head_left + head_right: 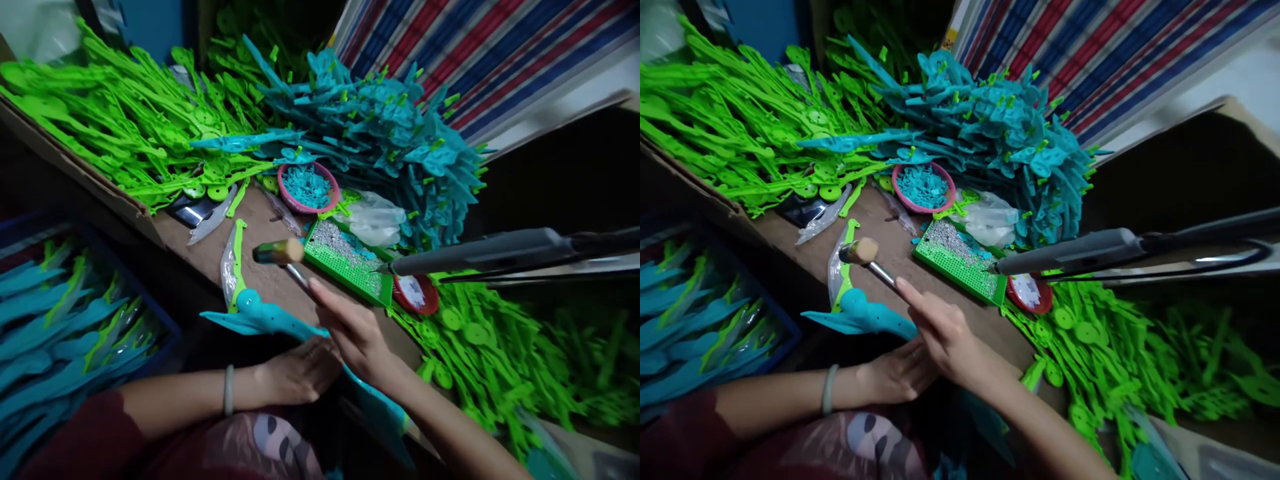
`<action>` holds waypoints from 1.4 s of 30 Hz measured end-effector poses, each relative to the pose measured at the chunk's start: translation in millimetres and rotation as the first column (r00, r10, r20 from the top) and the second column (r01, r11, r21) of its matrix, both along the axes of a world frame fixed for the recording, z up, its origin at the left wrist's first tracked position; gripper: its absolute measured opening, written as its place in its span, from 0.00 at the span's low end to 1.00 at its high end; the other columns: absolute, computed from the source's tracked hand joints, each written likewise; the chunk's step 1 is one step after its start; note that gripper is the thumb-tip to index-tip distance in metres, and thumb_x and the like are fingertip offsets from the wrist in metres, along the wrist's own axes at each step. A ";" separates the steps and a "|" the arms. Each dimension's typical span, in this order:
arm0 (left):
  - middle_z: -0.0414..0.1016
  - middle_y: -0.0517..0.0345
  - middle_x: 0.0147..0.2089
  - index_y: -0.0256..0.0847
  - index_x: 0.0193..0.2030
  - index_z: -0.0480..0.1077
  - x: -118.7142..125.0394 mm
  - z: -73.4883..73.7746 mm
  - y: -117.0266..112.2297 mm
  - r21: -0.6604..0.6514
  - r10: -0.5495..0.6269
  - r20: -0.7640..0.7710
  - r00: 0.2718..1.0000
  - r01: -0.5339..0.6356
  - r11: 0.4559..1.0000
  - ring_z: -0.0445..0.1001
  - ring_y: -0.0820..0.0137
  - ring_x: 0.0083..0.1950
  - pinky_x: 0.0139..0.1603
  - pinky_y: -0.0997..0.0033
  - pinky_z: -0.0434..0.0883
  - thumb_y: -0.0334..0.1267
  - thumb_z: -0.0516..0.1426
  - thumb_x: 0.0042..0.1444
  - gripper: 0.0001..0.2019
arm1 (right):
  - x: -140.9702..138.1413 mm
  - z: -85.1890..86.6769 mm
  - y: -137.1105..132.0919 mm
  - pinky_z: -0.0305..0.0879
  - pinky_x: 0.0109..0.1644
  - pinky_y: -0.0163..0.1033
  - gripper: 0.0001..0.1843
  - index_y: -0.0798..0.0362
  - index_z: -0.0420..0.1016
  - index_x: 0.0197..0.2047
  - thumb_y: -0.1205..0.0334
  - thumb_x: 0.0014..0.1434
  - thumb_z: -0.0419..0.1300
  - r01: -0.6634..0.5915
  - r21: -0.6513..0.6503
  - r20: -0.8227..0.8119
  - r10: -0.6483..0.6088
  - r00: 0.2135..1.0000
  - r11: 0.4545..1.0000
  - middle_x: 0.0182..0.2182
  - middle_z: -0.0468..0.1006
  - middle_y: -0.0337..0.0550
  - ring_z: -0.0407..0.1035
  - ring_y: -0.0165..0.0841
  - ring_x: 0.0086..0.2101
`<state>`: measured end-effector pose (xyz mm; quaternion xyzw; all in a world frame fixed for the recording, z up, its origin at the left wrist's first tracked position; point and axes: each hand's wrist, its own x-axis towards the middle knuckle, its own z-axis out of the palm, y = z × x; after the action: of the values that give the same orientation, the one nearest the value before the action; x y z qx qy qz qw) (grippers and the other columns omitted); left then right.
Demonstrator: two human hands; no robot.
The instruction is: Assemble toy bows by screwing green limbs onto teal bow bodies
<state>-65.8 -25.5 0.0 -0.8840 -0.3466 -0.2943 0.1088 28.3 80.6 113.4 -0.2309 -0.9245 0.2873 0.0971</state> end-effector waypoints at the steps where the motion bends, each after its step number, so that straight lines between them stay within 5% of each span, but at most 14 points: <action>1: 0.76 0.42 0.56 0.30 0.55 0.71 0.3 -1.4 -0.4 -0.009 -0.004 -0.006 1.000 0.004 1.000 0.74 0.59 0.57 0.62 0.55 0.66 0.27 0.51 0.62 0.16 | 4.5 3.6 -2.5 0.66 0.34 0.35 0.29 0.47 0.53 0.71 0.66 0.68 0.46 -0.038 0.041 0.051 0.036 0.998 0.998 0.33 0.76 0.44 0.68 0.32 0.29; 5: 0.80 0.49 0.48 0.36 0.50 0.73 1.6 -6.0 -1.0 -0.039 0.007 -0.029 1.000 -0.008 0.999 0.77 0.64 0.50 0.59 0.61 0.68 0.29 0.50 0.64 0.14 | 16.9 13.7 -9.5 0.64 0.30 0.32 0.31 0.42 0.58 0.69 0.70 0.64 0.51 -0.200 0.079 0.362 0.159 0.919 0.977 0.32 0.76 0.42 0.68 0.30 0.26; 9: 0.75 0.48 0.57 0.35 0.57 0.68 4.1 4.9 -2.3 -0.107 0.059 -0.016 0.998 -0.060 0.992 0.71 0.63 0.60 0.63 0.62 0.62 0.31 0.50 0.65 0.16 | 47.6 32.4 -21.7 0.72 0.41 0.35 0.28 0.43 0.57 0.69 0.66 0.67 0.49 0.093 0.011 0.104 -0.094 0.990 0.996 0.40 0.79 0.45 0.74 0.32 0.36; 11: 0.72 0.42 0.60 0.31 0.59 0.66 6.5 18.6 0.9 -0.194 0.092 0.001 0.996 -0.090 0.977 0.68 0.57 0.63 0.63 0.57 0.62 0.34 0.53 0.64 0.18 | 76.5 41.4 -37.7 0.73 0.42 0.37 0.26 0.44 0.57 0.69 0.64 0.69 0.49 0.288 -0.034 -0.062 -0.290 0.955 0.957 0.41 0.79 0.45 0.74 0.31 0.35; 14: 0.74 0.40 0.54 0.32 0.51 0.69 12.5 39.4 21.5 -0.333 0.054 -0.006 0.999 -0.053 0.942 0.71 0.51 0.56 0.58 0.51 0.65 0.39 0.58 0.61 0.15 | 126.2 42.8 -74.2 0.72 0.34 0.34 0.25 0.44 0.59 0.68 0.62 0.69 0.49 0.531 -0.120 -0.170 -0.545 0.821 0.839 0.37 0.78 0.42 0.69 0.27 0.27; 18: 0.75 0.45 0.43 0.36 0.42 0.70 25.0 54.4 56.5 -0.400 -0.048 -0.062 0.997 0.019 0.916 0.74 0.54 0.46 0.46 0.56 0.69 0.42 0.57 0.61 0.11 | 183.4 22.3 -132.5 0.68 0.30 0.32 0.24 0.45 0.61 0.67 0.60 0.69 0.50 0.789 -0.168 -0.185 -0.805 0.564 0.591 0.33 0.75 0.39 0.64 0.24 0.24; 22: 0.73 0.44 0.38 0.36 0.42 0.69 28.1 55.0 66.6 -0.402 0.101 -0.205 0.973 -0.178 0.898 0.71 0.46 0.46 0.43 0.52 0.67 0.58 0.56 0.57 0.24 | 222.9 -3.6 -181.1 0.64 0.28 0.31 0.24 0.46 0.61 0.67 0.59 0.68 0.50 0.912 -0.177 -0.133 -0.927 0.351 0.370 0.29 0.71 0.36 0.62 0.24 0.23; 25: 0.73 0.45 0.39 0.38 0.42 0.68 27.3 50.0 66.4 -0.501 0.102 -0.114 0.988 -0.146 0.853 0.71 0.48 0.46 0.42 0.55 0.68 0.59 0.54 0.58 0.23 | 242.1 -16.2 -200.1 0.64 0.29 0.32 0.25 0.48 0.62 0.67 0.58 0.68 0.50 0.951 -0.153 -0.087 -0.963 0.257 0.268 0.29 0.71 0.37 0.62 0.25 0.23; 30: 0.74 0.45 0.40 0.41 0.41 0.68 29.3 44.0 65.3 -0.606 0.135 0.070 0.988 -0.065 0.793 0.72 0.50 0.45 0.43 0.55 0.69 0.62 0.53 0.56 0.24 | 256.0 -22.9 -194.3 0.67 0.32 0.33 0.25 0.51 0.62 0.67 0.59 0.68 0.50 0.959 -0.125 -0.077 -0.966 0.247 0.255 0.31 0.75 0.40 0.65 0.26 0.24; 37: 0.75 0.45 0.47 0.39 0.48 0.69 30.4 41.6 70.8 -0.627 0.062 0.020 0.998 -0.036 0.778 0.74 0.50 0.49 0.47 0.52 0.70 0.64 0.48 0.59 0.29 | 279.1 -48.2 -127.9 0.70 0.54 0.43 0.25 0.52 0.65 0.65 0.59 0.66 0.48 0.975 -0.014 -0.176 -0.960 0.216 0.222 0.49 0.80 0.48 0.75 0.36 0.44; 42: 0.76 0.46 0.45 0.39 0.45 0.70 31.3 45.2 64.4 -0.618 0.074 0.061 0.995 -0.021 0.786 0.73 0.52 0.48 0.47 0.54 0.70 0.55 0.56 0.60 0.20 | 270.5 -48.6 -128.0 0.69 0.58 0.48 0.24 0.51 0.70 0.62 0.57 0.65 0.50 0.952 -0.038 -0.152 -0.944 0.295 0.303 0.55 0.77 0.49 0.75 0.40 0.51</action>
<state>-34.5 38.8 45.2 -0.8493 -0.4500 -0.1980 -0.1925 298.8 -47.3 64.8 -0.7069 -0.6087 0.1631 0.3213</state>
